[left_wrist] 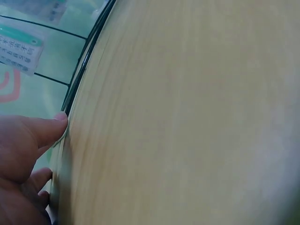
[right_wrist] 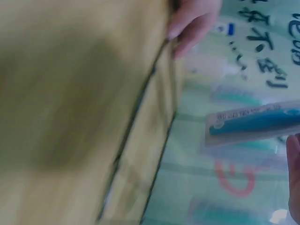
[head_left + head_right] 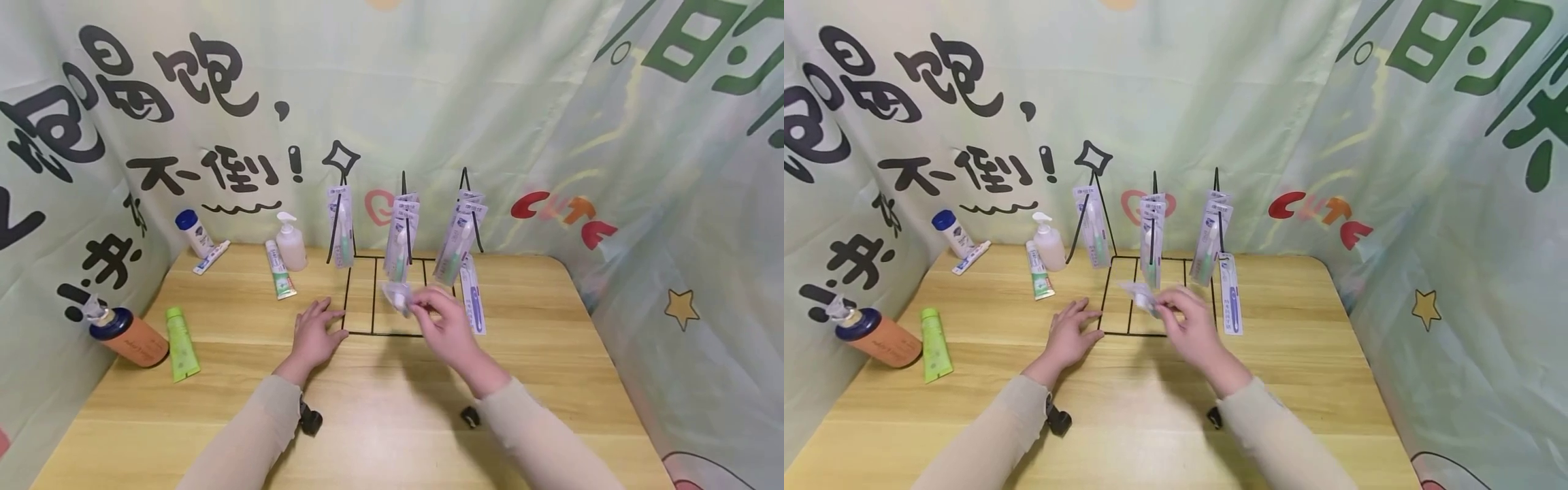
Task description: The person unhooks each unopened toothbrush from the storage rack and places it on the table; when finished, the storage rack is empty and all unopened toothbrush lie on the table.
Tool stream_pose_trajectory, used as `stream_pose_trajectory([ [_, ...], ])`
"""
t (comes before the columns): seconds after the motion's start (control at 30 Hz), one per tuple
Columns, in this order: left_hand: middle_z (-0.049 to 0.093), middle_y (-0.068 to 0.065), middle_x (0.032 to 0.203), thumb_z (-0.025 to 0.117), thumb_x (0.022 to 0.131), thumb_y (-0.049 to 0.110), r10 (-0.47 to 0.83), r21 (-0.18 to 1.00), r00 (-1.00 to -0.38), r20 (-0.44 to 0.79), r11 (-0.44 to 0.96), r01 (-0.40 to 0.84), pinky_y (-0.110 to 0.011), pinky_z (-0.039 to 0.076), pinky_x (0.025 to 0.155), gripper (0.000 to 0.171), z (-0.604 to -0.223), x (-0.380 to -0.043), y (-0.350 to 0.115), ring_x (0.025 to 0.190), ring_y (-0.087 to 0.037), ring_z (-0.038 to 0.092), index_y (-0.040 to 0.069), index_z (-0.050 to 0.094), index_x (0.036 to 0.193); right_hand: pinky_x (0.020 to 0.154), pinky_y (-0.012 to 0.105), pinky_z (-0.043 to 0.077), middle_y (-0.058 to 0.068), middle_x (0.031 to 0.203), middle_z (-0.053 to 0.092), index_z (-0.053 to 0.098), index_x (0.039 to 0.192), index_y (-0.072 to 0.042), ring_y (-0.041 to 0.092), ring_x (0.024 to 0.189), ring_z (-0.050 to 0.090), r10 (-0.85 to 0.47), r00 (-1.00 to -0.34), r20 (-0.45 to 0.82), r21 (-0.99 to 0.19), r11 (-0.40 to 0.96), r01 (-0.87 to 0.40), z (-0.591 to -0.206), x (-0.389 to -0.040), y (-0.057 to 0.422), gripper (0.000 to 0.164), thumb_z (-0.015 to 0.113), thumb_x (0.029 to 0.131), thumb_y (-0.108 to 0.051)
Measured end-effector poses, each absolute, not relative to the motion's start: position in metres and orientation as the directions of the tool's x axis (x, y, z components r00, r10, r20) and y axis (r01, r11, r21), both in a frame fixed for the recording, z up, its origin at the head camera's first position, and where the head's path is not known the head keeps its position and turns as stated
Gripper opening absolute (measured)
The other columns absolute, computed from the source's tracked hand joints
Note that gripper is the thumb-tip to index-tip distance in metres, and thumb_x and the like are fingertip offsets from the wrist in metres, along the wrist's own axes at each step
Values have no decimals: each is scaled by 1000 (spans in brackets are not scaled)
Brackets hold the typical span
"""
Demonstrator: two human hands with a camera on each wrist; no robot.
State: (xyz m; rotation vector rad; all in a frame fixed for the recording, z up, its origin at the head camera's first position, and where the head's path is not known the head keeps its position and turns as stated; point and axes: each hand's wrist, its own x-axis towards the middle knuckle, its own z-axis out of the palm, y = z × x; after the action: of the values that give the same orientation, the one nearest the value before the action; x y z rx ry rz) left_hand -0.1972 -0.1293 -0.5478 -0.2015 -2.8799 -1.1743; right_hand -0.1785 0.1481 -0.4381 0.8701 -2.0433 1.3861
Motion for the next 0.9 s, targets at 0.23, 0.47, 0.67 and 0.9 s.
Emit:
stream_pose_trajectory([
  [0.23, 36, -23, 167, 80, 95, 20, 117, 708, -992, 53, 696, 120, -73, 3, 124, 47, -544, -195, -128, 156, -49, 22, 5, 69, 137, 75, 14, 58, 18, 88, 73, 70, 94, 11, 4, 82, 68, -59, -744, 665, -678, 370, -635, -447, -150, 244, 20, 70, 81, 26],
  [0.47, 36, -24, 167, 80, 95, 21, 118, 710, -992, 51, 694, 119, -73, 2, 124, 47, -543, -195, -130, 156, -49, 22, 4, 68, 138, 68, 12, 54, 21, 99, 73, 69, 116, 15, 0, 75, 61, 248, -922, 297, -852, 505, -138, -438, -187, 313, 19, 63, 102, 3],
  [0.67, 36, -23, 167, 80, 95, 21, 124, 709, -991, 53, 694, 124, -73, 3, 124, 47, -544, -195, -132, 156, -49, 22, 5, 69, 137, 66, 13, 51, 31, 116, 72, 68, 129, 12, 3, 80, 61, 218, -971, 97, -758, 648, 70, -449, -233, 343, 33, 60, 105, -10],
  [0.9, 37, -22, 167, 81, 94, 22, 117, 708, -991, 66, 695, 129, -72, 2, 124, 47, -547, -197, -131, 156, -48, 23, 6, 69, 137, 69, 21, 49, 29, 118, 67, 66, 130, 12, 26, 94, 63, 235, -970, -54, -724, 661, 200, -468, -269, 341, 35, 58, 105, -10],
])
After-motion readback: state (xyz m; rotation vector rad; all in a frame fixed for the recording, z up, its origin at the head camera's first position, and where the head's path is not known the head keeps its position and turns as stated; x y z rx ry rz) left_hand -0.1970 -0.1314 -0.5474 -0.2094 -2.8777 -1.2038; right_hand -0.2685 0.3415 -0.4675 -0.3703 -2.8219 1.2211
